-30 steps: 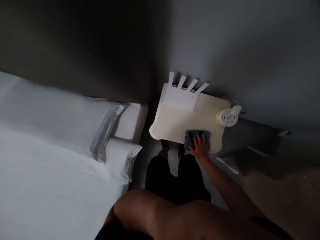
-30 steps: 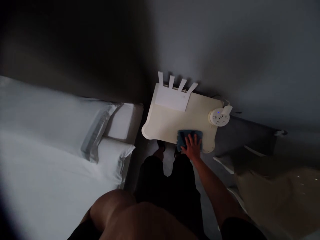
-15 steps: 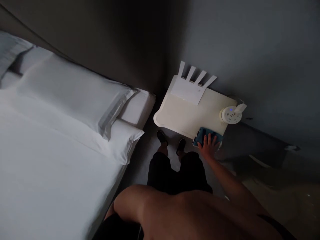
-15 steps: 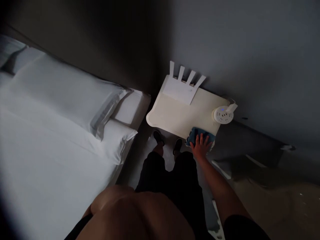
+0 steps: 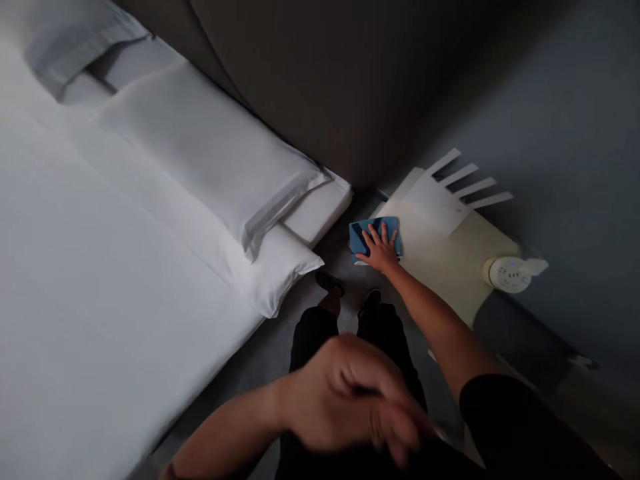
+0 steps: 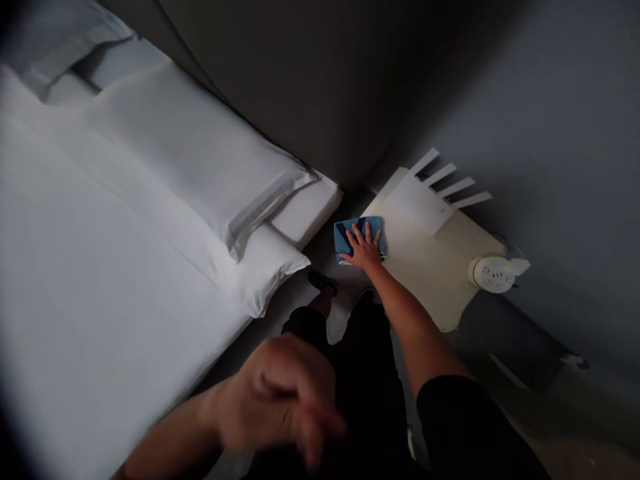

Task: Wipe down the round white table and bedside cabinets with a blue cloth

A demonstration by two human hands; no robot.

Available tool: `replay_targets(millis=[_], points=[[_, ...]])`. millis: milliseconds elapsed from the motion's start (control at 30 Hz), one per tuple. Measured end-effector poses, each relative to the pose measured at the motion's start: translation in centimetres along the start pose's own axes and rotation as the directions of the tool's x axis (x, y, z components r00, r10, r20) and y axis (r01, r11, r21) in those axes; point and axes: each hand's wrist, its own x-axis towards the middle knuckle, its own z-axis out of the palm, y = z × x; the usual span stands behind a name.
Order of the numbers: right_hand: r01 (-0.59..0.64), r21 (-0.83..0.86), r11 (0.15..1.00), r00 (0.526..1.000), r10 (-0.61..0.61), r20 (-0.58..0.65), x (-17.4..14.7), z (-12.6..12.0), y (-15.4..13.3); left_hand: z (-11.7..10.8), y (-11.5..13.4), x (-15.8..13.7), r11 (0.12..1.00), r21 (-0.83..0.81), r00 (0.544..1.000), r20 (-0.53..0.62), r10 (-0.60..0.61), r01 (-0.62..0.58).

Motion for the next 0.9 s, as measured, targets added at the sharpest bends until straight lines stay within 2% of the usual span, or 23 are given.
replay_targets(millis=[33,67,133,167,200,233,300,367,433,500,533,600,667,767,833,900], points=[[0.035,-0.007,0.999,0.999,-0.035,0.025,1.4,-0.4,-0.6,-2.0,-1.7,0.2,0.999,-0.014,0.991,-0.123,-0.052,0.051],[0.064,-0.018,0.998,0.997,-0.064,0.044,2.3,-0.7,-1.1,-3.9,-4.0,0.0,0.995,-0.024,0.958,-0.268,-0.101,0.099],[0.105,-0.047,0.993,0.993,-0.102,0.061,2.9,-0.9,-1.8,-7.8,-9.9,-1.1,0.981,0.010,0.843,-0.513,-0.162,0.195],[0.128,-0.064,0.990,0.990,-0.124,0.065,2.7,-0.8,-2.1,-9.8,-13.1,-2.0,0.969,0.052,0.757,-0.635,-0.155,0.242],[0.166,-0.080,0.983,0.984,-0.160,0.074,2.2,-0.6,-2.3,-11.7,-16.3,-3.1,0.950,0.105,0.649,-0.752,-0.118,0.295],[0.219,-0.096,0.971,0.973,-0.210,0.094,1.4,-0.3,-2.5,-13.6,-19.3,-4.4,0.917,0.140,0.519,-0.851,-0.081,0.373],[0.344,-0.121,0.931,0.933,-0.324,0.155,-0.6,0.5,-2.6,-16.7,-25.0,-7.7,0.833,0.139,0.333,-0.941,-0.057,0.536],[0.432,-0.153,0.889,0.893,-0.398,0.213,-3.1,1.2,-2.2,-18.2,-30.3,-11.8,0.766,0.039,0.174,-0.980,-0.096,0.641],[0.457,-0.207,0.865,0.881,-0.408,0.240,-5.9,1.7,-1.0,-17.8,-35.4,-16.3,0.700,-0.123,0.023,-0.981,-0.195,0.703],[0.451,-0.272,0.850,0.887,-0.394,0.240,-9.2,2.0,1.1,-15.3,-40.1,-20.2,0.672,-0.271,-0.077,-0.950,-0.303,0.689],[0.441,-0.305,0.844,0.894,-0.384,0.232,-11.0,2.1,2.5,-13.5,-42.3,-21.6,0.670,-0.319,-0.110,-0.936,-0.336,0.671],[0.419,-0.361,0.833,0.907,-0.366,0.209,-15.3,2.1,5.8,-9.1,-45.9,-23.3,0.690,-0.331,-0.097,-0.930,-0.355,0.644],[0.403,-0.397,0.825,0.915,-0.357,0.188,-20.3,1.9,9.5,-4.1,-48.6,-23.1,0.701,-0.318,-0.070,-0.931,-0.358,0.638],[0.392,-0.413,0.822,0.919,-0.370,0.136,-28.7,1.5,14.3,3.1,-51.6,-21.0,0.704,-0.316,-0.025,-0.920,-0.390,0.636],[0.359,-0.402,0.843,0.928,-0.367,0.060,-34.0,1.1,16.4,7.2,-53.7,-19.4,0.729,-0.310,0.025,-0.912,-0.409,0.610],[0.271,-0.327,0.905,0.948,-0.310,-0.071,-38.3,0.5,17.2,10.4,-56.0,-18.5,0.762,-0.306,0.080,-0.903,-0.423,0.570]])
